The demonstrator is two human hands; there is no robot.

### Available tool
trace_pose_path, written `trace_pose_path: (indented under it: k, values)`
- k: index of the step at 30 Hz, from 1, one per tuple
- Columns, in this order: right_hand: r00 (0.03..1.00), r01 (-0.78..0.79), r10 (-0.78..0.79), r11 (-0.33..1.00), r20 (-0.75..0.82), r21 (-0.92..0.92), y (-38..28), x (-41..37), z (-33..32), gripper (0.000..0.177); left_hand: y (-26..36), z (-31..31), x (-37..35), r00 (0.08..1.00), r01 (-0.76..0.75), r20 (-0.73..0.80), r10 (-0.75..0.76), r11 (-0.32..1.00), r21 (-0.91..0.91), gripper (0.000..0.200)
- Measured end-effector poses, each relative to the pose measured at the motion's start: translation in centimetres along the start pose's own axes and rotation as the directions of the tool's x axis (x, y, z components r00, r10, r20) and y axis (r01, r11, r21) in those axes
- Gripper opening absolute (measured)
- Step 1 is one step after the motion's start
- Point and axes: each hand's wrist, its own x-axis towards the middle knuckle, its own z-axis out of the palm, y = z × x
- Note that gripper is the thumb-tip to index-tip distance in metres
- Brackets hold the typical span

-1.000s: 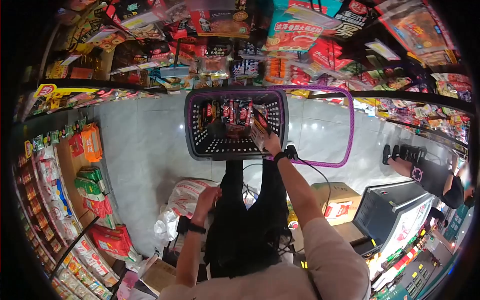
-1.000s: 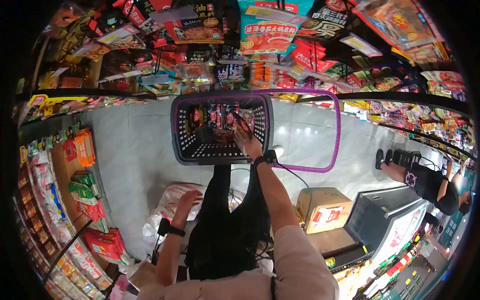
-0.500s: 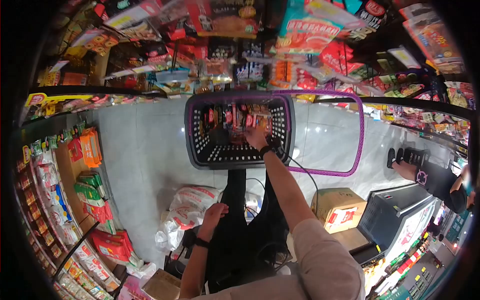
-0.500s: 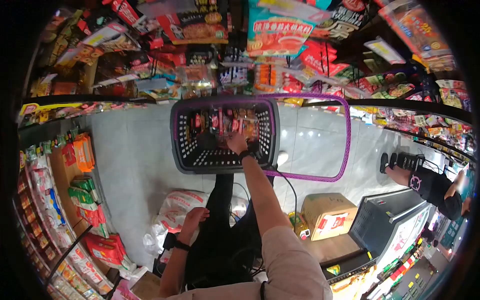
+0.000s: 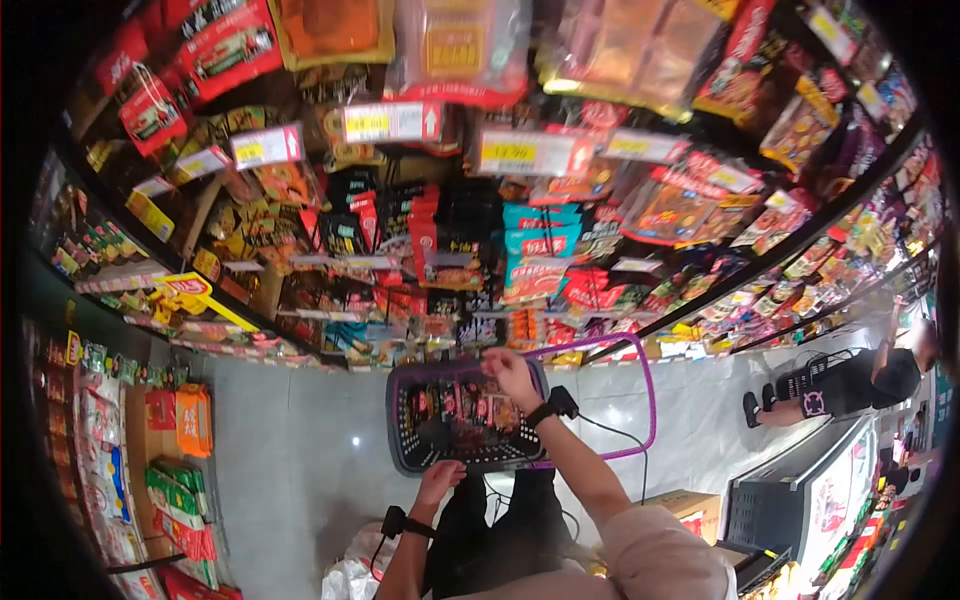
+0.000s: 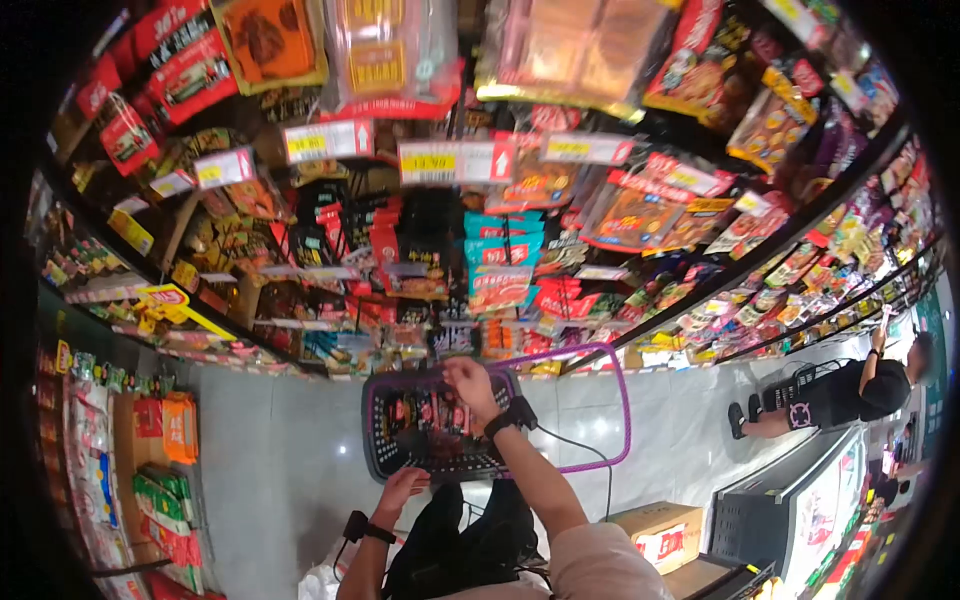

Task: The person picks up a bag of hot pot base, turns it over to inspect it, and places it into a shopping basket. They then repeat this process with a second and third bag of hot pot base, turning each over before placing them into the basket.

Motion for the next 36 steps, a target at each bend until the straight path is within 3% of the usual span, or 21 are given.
trace_pose_path:
  k: [3,5,7,10,12,16,21,26,29,32,36]
  values:
    - [0.945,0.323,-0.317,0.943,0.085,-0.075,-9.7,3.8,1.0,0.019,4.2,1.8,-1.0,0.998,-0.057,0.027,0.057,0.998,-0.015,0.027]
    - [0.917,0.399,-0.399,0.917,0.002,0.015,-17.3,5.5,2.9,0.018,5.5,2.4,-1.0,0.997,-0.065,0.029,0.065,0.998,-0.009,0.029]
    - [0.92,0.391,-0.374,0.892,-0.118,0.226,-21.5,8.5,3.7,0.02,6.1,2.6,-0.8,0.995,-0.088,0.043,0.09,0.995,-0.05,0.03]
    - [0.958,0.268,-0.278,0.783,-0.07,0.562,-24.0,13.7,4.0,0.018,7.0,2.9,-1.9,0.992,-0.112,0.042,0.118,0.986,-0.122,0.03]
    - [0.978,0.206,-0.132,0.733,-0.163,0.648,-24.8,15.9,4.8,0.022,7.4,2.5,-2.6,0.989,-0.126,0.05,0.136,0.977,-0.174,0.029]
    - [0.966,0.201,0.024,0.553,-0.257,0.808,-24.3,20.4,4.3,0.027,7.7,2.1,-4.2,0.984,-0.135,0.077,0.163,0.949,-0.284,0.029]
    - [0.983,0.169,-0.016,0.47,-0.183,0.866,-24.6,20.7,3.9,0.033,8.1,1.3,-5.0,0.982,-0.15,0.058,0.179,0.93,-0.337,0.03]
    - [0.987,0.11,0.067,0.408,-0.149,0.907,-25.3,19.5,4.6,0.036,8.3,0.7,-4.6,0.984,-0.137,0.063,0.169,0.927,-0.35,0.032]
    - [0.993,0.077,0.044,0.478,-0.112,0.875,-26.1,18.2,5.1,0.03,8.8,0.4,-4.2,0.985,-0.124,0.067,0.156,0.93,-0.347,0.032]
    - [1.0,-0.002,0.015,0.622,-0.01,0.783,-23.4,21.6,3.5,0.023,8.8,0.2,-3.0,0.993,-0.094,0.036,0.11,0.948,-0.305,0.031]
    - [0.994,-0.037,0.086,0.865,-0.074,0.501,-25.3,18.7,4.5,0.011,9.4,0.2,-2.4,0.994,-0.079,0.054,0.098,0.954,-0.29,0.029]
